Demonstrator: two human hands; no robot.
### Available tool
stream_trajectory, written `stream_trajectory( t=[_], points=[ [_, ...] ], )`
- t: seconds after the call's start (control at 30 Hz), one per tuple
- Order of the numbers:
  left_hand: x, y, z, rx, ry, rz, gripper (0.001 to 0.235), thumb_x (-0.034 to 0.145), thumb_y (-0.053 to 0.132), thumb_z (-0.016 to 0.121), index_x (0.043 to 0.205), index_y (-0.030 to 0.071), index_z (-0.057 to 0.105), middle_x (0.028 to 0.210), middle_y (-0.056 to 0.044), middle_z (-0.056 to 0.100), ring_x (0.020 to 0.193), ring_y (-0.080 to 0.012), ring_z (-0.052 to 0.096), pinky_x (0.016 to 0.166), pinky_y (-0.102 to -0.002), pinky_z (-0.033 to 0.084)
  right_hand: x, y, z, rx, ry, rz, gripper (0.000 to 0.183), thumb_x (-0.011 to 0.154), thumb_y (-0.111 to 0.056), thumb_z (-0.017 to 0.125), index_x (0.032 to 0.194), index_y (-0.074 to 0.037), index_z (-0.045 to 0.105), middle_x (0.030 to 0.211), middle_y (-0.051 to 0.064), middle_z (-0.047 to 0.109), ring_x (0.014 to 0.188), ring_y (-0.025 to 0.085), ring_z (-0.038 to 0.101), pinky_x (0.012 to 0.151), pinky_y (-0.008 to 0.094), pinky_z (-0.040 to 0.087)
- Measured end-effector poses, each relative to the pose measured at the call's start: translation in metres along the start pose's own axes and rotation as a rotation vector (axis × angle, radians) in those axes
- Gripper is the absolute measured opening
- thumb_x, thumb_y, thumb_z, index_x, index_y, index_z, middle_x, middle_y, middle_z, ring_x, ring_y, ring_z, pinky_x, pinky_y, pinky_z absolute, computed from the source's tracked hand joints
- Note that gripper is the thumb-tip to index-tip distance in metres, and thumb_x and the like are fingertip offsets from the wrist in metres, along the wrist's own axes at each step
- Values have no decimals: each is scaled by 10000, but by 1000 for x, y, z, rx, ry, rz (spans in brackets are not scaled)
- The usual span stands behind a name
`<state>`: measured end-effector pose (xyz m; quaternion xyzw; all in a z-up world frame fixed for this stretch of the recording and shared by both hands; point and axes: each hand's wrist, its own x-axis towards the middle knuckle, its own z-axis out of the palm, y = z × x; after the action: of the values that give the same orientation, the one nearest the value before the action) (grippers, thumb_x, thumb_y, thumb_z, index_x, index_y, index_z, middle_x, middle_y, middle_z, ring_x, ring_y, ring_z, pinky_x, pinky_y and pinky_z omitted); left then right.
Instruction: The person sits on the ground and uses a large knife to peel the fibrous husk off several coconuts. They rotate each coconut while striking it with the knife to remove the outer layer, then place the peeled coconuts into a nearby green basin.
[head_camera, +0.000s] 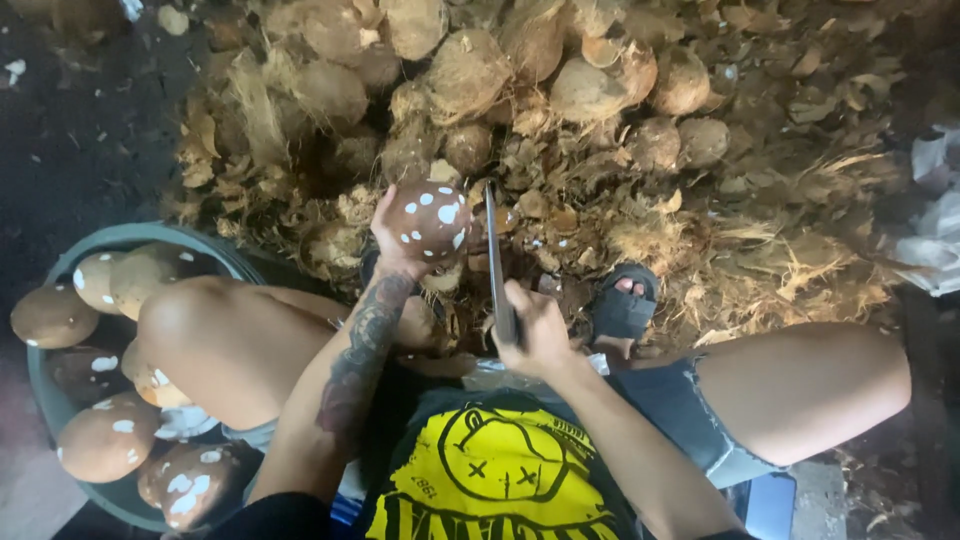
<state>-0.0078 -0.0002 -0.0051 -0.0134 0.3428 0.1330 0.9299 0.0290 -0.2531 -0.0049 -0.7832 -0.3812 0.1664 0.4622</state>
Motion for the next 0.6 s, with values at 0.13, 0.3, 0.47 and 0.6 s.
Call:
stream_trajectory(
  t=[0.13,0.3,0.47,0.6],
  points=[
    [14,-5,-18,32,147,62,638,729,562,818,1169,104,758,1166,-136,764,1064,-382,726,966,-570,610,18,0,5,-141,-227,-82,585,856,-626,568,980,-55,566,791,160,595,799,405,657,696,519,536],
    [-10,-12,16,-28,80,39,588,750,495,831,1156,80,740,1153,-145,749,1048,-389,723,890,-571,622,26,34,25,26,-166,881,287,833,-314,621,952,-81,737,648,116,718,771,329,780,800,492,549],
    [0,-9,7,-20,72,107,564,734,487,867,1106,77,759,1126,-159,769,1039,-391,737,896,-566,637,56,-24,-15,-38,-102,782,426,855,-241,657,1244,-74,607,1041,277,751,1111,467,719,879,573,527],
    [12,-16,-3,18,88,135,559,762,502,853,1107,70,765,1147,-169,771,1058,-408,737,912,-582,630,49,92,14,-173,-71,795,517,895,-235,674,1351,-125,459,1132,268,741,1162,459,705,924,584,547]
  ],
)
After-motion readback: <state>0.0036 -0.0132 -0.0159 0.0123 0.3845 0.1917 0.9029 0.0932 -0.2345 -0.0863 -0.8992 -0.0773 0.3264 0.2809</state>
